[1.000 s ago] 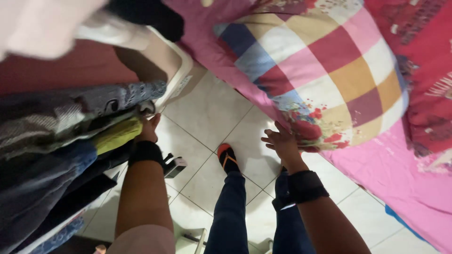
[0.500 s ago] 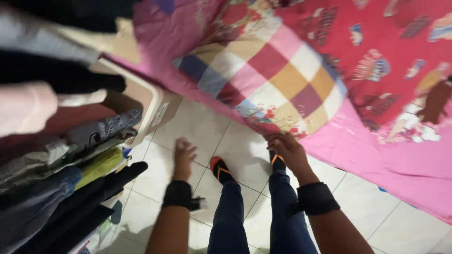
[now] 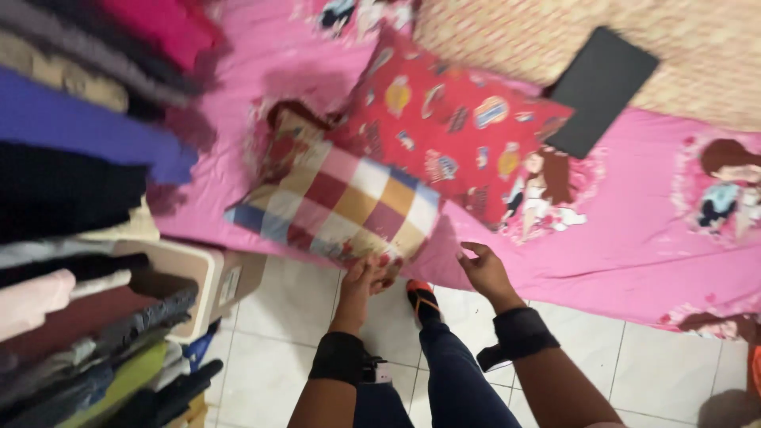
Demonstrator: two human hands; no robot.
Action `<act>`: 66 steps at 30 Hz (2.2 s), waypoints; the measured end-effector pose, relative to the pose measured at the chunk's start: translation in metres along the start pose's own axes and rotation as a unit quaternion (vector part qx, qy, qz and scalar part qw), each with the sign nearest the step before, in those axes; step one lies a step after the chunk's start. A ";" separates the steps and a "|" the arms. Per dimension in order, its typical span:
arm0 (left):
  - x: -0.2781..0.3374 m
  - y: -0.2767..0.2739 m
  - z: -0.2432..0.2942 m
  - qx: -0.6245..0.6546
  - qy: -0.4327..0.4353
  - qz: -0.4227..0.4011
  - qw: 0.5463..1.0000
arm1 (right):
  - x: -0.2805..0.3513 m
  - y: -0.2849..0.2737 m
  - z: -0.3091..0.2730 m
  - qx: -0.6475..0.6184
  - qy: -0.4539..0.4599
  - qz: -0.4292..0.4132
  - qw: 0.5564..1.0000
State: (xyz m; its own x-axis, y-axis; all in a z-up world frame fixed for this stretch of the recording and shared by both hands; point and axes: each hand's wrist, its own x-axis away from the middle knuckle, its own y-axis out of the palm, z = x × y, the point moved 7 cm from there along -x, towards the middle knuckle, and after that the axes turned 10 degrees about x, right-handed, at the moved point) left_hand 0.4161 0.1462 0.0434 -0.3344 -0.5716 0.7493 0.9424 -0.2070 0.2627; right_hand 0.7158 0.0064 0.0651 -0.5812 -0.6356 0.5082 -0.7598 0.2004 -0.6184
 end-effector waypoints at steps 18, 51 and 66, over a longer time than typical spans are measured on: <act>0.000 0.022 0.040 -0.279 0.077 -0.170 0.942 | 0.149 -0.170 0.064 -0.038 0.124 0.096 0.987; 0.175 0.528 -0.142 -0.467 0.131 -0.383 0.786 | 0.497 -0.405 0.497 -0.147 0.294 0.341 0.881; 0.134 0.724 -0.200 -0.551 0.117 -0.358 0.744 | 0.386 -0.521 0.575 -0.159 0.294 0.317 0.888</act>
State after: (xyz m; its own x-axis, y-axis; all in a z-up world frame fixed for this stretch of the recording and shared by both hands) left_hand 1.0523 -0.2390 0.2125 -0.8623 -0.0970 0.4970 -0.0120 -0.9773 -0.2115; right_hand 1.0550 -0.7723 0.2384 -0.9017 0.1601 0.4017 -0.2157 0.6387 -0.7386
